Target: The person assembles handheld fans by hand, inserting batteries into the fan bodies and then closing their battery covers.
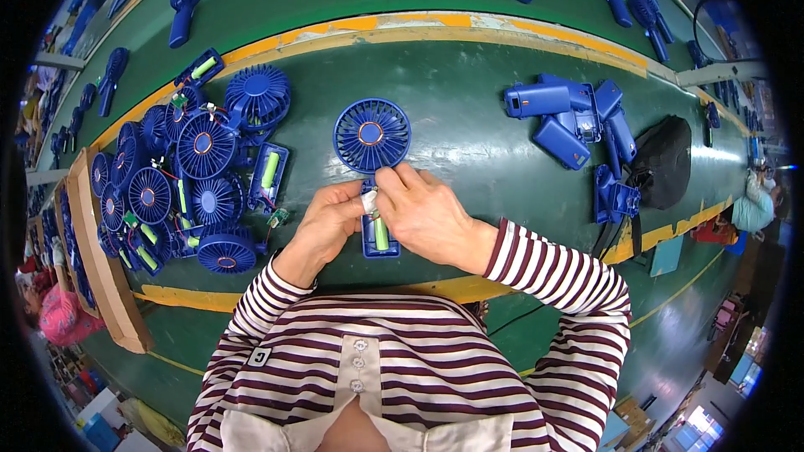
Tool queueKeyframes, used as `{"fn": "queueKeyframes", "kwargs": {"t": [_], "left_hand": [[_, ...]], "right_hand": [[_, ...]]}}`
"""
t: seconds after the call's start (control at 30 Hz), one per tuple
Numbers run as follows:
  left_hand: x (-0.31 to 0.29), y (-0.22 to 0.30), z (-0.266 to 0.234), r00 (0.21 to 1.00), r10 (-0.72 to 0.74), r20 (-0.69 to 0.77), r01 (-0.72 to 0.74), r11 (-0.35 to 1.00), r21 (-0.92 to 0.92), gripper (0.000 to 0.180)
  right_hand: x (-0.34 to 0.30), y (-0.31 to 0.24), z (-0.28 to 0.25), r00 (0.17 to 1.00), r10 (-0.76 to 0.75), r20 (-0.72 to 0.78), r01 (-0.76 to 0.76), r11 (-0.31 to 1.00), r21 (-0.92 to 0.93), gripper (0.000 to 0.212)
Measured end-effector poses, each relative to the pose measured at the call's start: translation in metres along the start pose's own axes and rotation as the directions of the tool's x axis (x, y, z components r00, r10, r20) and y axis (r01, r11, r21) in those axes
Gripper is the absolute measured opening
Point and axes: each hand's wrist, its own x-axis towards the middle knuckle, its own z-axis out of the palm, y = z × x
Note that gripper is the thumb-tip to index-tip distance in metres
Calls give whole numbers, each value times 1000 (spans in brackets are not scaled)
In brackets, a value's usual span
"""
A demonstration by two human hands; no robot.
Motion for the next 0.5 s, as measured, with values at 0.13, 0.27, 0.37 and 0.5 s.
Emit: {"fn": "queueKeyframes", "kwargs": {"t": [0.13, 0.27, 0.37, 0.5], "left_hand": [[-1, 0, 0, 1000, -21, -22, 21, 1000, -3, 16], [-1, 0, 4, 1000, 12, -28, -14, 998, -62, 15], [0, -2, 5, 999, 29, -33, -31, 998, -60, 15], [0, -3, 5, 999, 18, -44, -18, 1000, -2, 14]], "right_hand": [[1, -4, 0, 997, 55, 54, -51, 996, -70, 17], [1, 0, 4, 996, 53, 67, -48, 996, -76, 18], [-4, 4, 10, 998, 45, 38, -44, 998, -42, 18], [-11, 6, 15, 998, 40, -38, -39, 999, 25, 18]]}}
